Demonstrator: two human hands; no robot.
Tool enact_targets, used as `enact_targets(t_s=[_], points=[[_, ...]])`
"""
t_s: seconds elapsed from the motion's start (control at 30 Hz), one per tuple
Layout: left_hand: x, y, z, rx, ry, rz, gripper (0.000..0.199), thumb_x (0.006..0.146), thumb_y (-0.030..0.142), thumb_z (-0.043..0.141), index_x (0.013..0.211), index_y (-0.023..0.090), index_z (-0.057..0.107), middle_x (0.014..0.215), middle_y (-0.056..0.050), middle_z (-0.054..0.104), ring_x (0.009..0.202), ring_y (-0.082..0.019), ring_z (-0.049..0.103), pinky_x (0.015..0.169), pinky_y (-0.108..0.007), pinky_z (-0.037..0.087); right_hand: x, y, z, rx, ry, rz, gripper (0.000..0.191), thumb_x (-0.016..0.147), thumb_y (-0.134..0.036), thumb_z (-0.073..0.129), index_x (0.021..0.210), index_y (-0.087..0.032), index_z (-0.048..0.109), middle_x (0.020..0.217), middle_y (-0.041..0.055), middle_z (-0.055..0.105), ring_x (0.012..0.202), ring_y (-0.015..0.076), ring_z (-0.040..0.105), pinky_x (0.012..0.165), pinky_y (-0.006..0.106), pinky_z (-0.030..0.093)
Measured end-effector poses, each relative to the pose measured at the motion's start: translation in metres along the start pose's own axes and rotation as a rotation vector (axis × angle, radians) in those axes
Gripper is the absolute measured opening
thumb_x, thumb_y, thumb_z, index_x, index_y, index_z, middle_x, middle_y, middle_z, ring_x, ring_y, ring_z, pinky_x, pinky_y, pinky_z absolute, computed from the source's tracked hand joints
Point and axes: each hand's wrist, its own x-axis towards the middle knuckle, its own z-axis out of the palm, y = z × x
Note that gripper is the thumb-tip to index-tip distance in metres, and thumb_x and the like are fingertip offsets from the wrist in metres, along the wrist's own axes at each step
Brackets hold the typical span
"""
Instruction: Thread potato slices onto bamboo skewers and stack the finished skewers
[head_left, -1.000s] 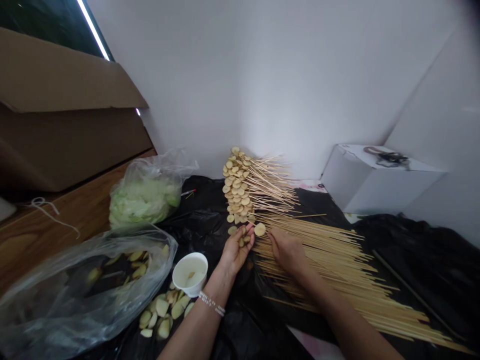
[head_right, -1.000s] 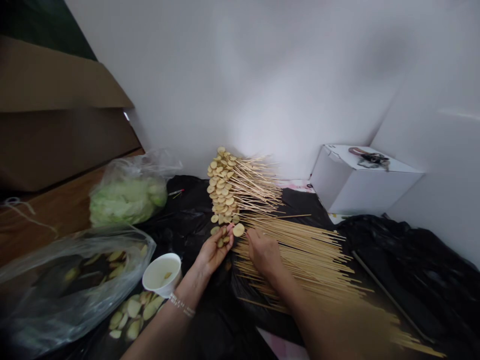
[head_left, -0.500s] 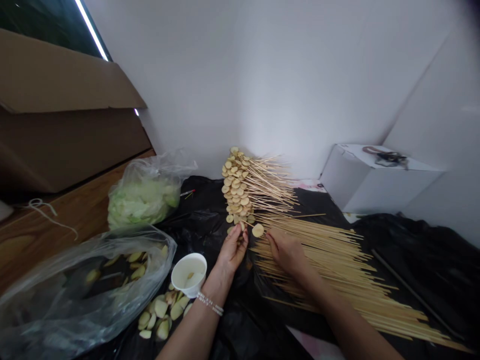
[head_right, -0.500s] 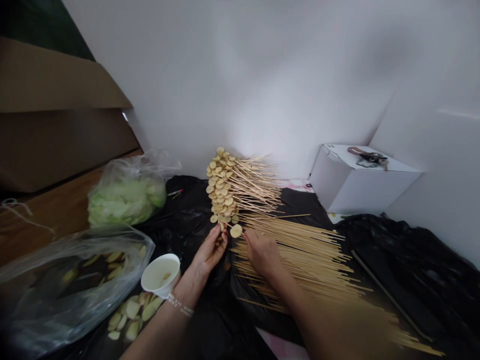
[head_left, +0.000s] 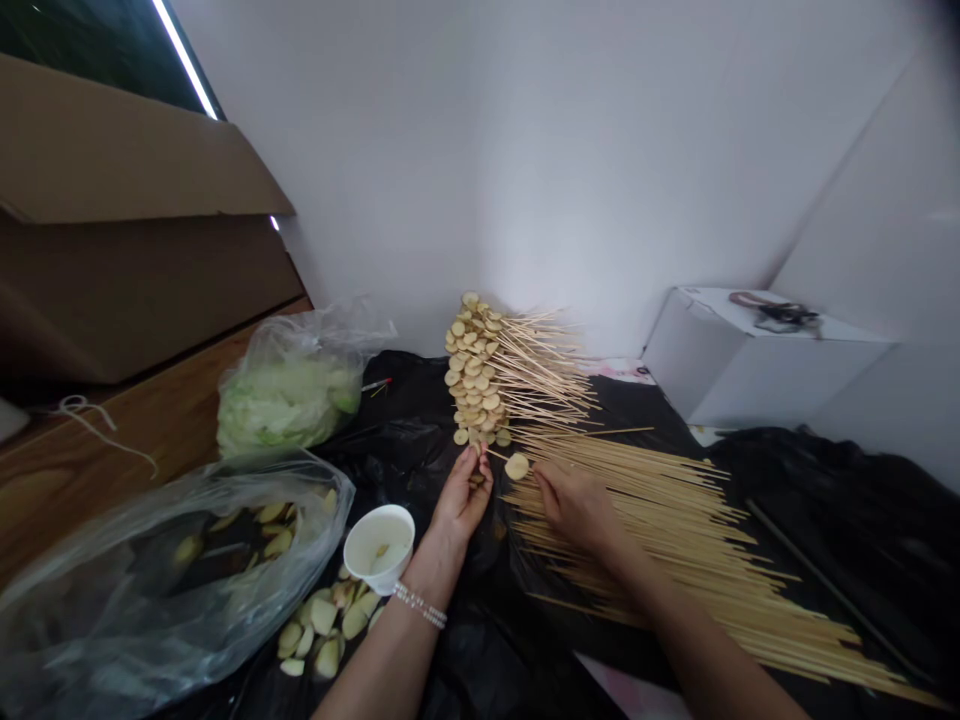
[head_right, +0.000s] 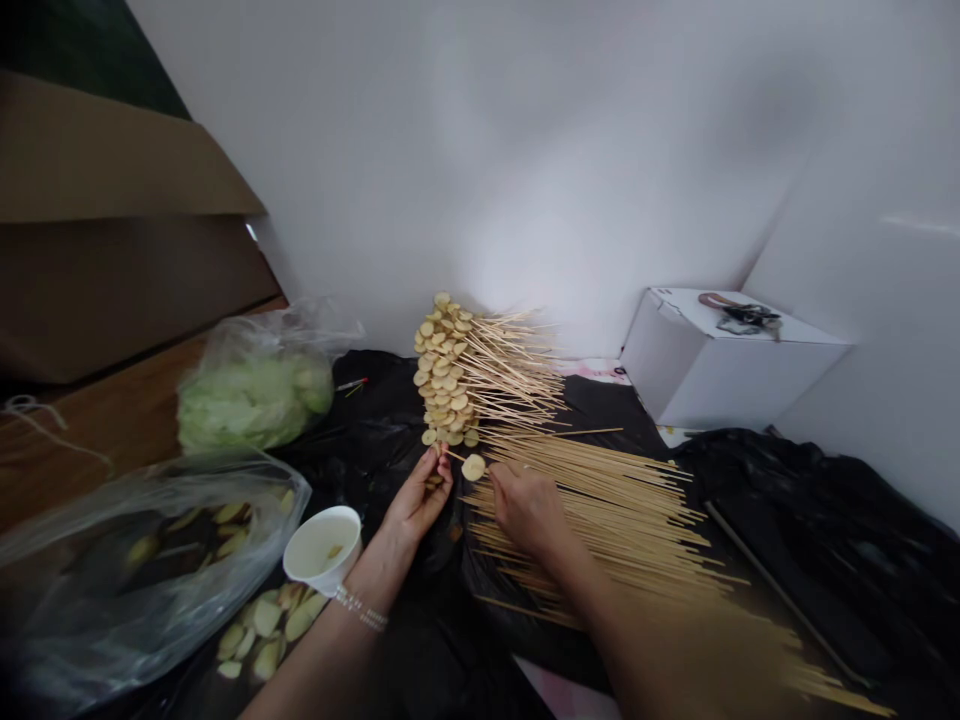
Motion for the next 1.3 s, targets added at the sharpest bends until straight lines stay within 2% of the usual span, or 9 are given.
enact_targets(t_s=[0.4, 0.6, 0.9, 1.13, 1.3], points=[[0.001, 0.000, -0.002, 0.025, -0.020, 0.008, 0.013, 0.087, 0.006, 0.052, 0.085, 0.014, 0.062, 0.084, -0.005, 0.067, 0.059, -0.005, 0.058, 0.049, -0.011, 0.047, 0.001, 0.000, -0.001, -0.022, -0.046, 0.012, 0.020, 0.090, -0.017, 0.042, 0.080, -0.019, 0.059, 0.076, 0.0025, 0.063, 0.070, 0.0131, 0.055, 0.060, 0.026, 0.027], [0.001, -0.001, -0.002, 0.058, -0.034, 0.023, 0.009, 0.081, 0.005, 0.061, 0.082, 0.014, 0.064, 0.083, -0.005, 0.067, 0.059, -0.005, 0.058, 0.050, -0.011, 0.046, 0.001, 0.000, -0.004, -0.048, -0.063, 0.018, 0.020, 0.090, -0.018, 0.043, 0.079, -0.020, 0.059, 0.074, 0.0014, 0.062, 0.065, 0.0122, 0.054, 0.056, 0.027, 0.024], [0.005, -0.005, -0.008, 0.263, -0.031, 0.196, 0.007, 0.072, 0.008, 0.072, 0.077, 0.011, 0.069, 0.078, -0.005, 0.069, 0.054, -0.003, 0.056, 0.051, -0.010, 0.044, 0.001, 0.007, -0.007, -0.123, -0.104, -0.034, 0.019, 0.089, -0.018, 0.042, 0.085, -0.021, 0.060, 0.080, 0.0036, 0.064, 0.067, 0.0138, 0.054, 0.056, 0.027, 0.023], [0.004, -0.009, -0.011, 0.386, -0.047, 0.309, 0.023, 0.058, 0.017, 0.083, 0.076, 0.009, 0.071, 0.073, -0.006, 0.070, 0.053, -0.003, 0.055, 0.053, -0.011, 0.043, 0.002, 0.006, -0.007, -0.143, -0.130, -0.033, 0.017, 0.087, -0.015, 0.045, 0.084, -0.020, 0.060, 0.081, 0.0037, 0.065, 0.065, 0.0142, 0.054, 0.056, 0.029, 0.022], [0.003, -0.010, -0.010, 0.354, -0.038, 0.286, 0.022, 0.060, 0.016, 0.082, 0.077, 0.010, 0.071, 0.074, -0.005, 0.070, 0.051, -0.003, 0.055, 0.051, -0.011, 0.042, 0.002, 0.007, -0.004, -0.083, -0.125, -0.008, 0.018, 0.088, -0.015, 0.043, 0.083, -0.020, 0.060, 0.079, 0.0032, 0.065, 0.068, 0.0138, 0.055, 0.058, 0.027, 0.026]])
